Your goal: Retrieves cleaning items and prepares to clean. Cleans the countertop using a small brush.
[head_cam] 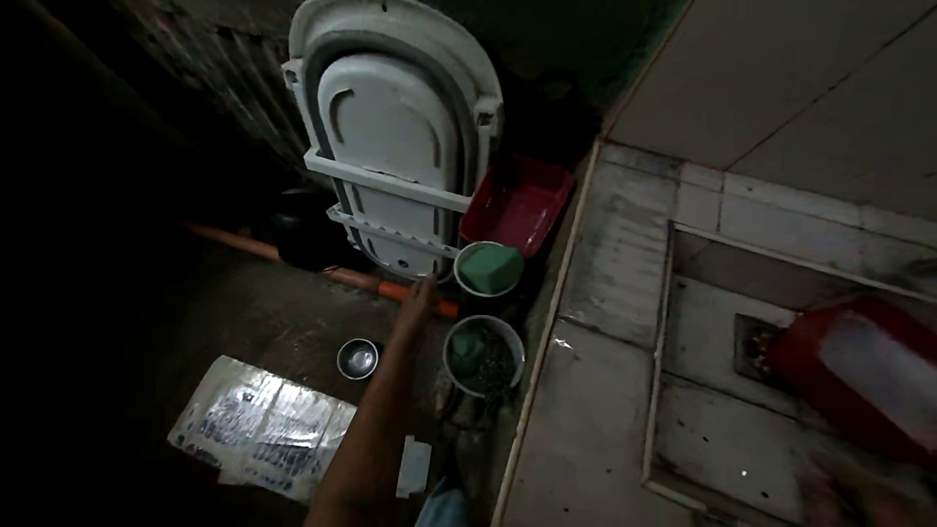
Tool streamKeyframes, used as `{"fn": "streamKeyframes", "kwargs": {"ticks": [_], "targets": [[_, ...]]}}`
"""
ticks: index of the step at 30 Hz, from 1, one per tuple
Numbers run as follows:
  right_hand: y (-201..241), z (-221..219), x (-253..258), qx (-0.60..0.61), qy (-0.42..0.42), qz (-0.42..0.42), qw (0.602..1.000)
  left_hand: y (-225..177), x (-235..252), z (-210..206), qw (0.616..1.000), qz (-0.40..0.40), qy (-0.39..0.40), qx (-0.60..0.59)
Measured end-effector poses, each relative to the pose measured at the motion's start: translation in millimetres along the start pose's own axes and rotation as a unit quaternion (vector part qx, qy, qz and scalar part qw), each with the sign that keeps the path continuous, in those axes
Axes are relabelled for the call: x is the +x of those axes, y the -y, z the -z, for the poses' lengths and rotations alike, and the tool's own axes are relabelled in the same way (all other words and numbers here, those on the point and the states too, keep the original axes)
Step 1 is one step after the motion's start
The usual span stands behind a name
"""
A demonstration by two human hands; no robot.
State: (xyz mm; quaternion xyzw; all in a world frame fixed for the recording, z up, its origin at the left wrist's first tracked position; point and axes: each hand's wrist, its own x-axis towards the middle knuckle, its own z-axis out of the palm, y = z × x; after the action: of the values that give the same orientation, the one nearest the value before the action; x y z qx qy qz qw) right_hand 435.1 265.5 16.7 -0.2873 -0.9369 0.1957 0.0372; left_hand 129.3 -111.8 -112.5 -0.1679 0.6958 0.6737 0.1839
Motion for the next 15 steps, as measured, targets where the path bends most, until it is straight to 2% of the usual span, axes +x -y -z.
{"fn": "streamKeyframes", "kwargs": {"ticks": [2,3,4,7,10,12,15], "targets": [[89.2,-20.1,27.8,0.099,0.039,0.107,0.989,13.4,2.0,-1.0,0.998,0.037,0.049,-0.011],[125.7,-35.2,39.3,0.140,0.074,0.128,0.979,15.6,1.3,-3.3,0.997,0.040,0.068,-0.006],[158.3,-49.8,50.4,0.185,0.134,0.120,0.966,16.6,0.1,-5.6,0.996,0.039,0.085,0.000],[234.9,-92.5,82.4,0.289,0.307,-0.015,0.907,19.9,-0.1,-8.6,0.991,0.046,0.122,-0.006],[276.5,-125.9,107.8,0.155,0.350,-0.058,0.922,23.7,-2.8,-11.9,0.988,0.072,0.136,-0.010],[291.2,-139.4,120.2,0.036,0.369,-0.054,0.927,22.1,-7.8,-13.0,0.987,0.085,0.139,0.000],[296.5,-154.9,129.4,-0.064,0.388,-0.017,0.919,26.3,-9.5,-16.9,0.986,0.090,0.139,0.016]]}}
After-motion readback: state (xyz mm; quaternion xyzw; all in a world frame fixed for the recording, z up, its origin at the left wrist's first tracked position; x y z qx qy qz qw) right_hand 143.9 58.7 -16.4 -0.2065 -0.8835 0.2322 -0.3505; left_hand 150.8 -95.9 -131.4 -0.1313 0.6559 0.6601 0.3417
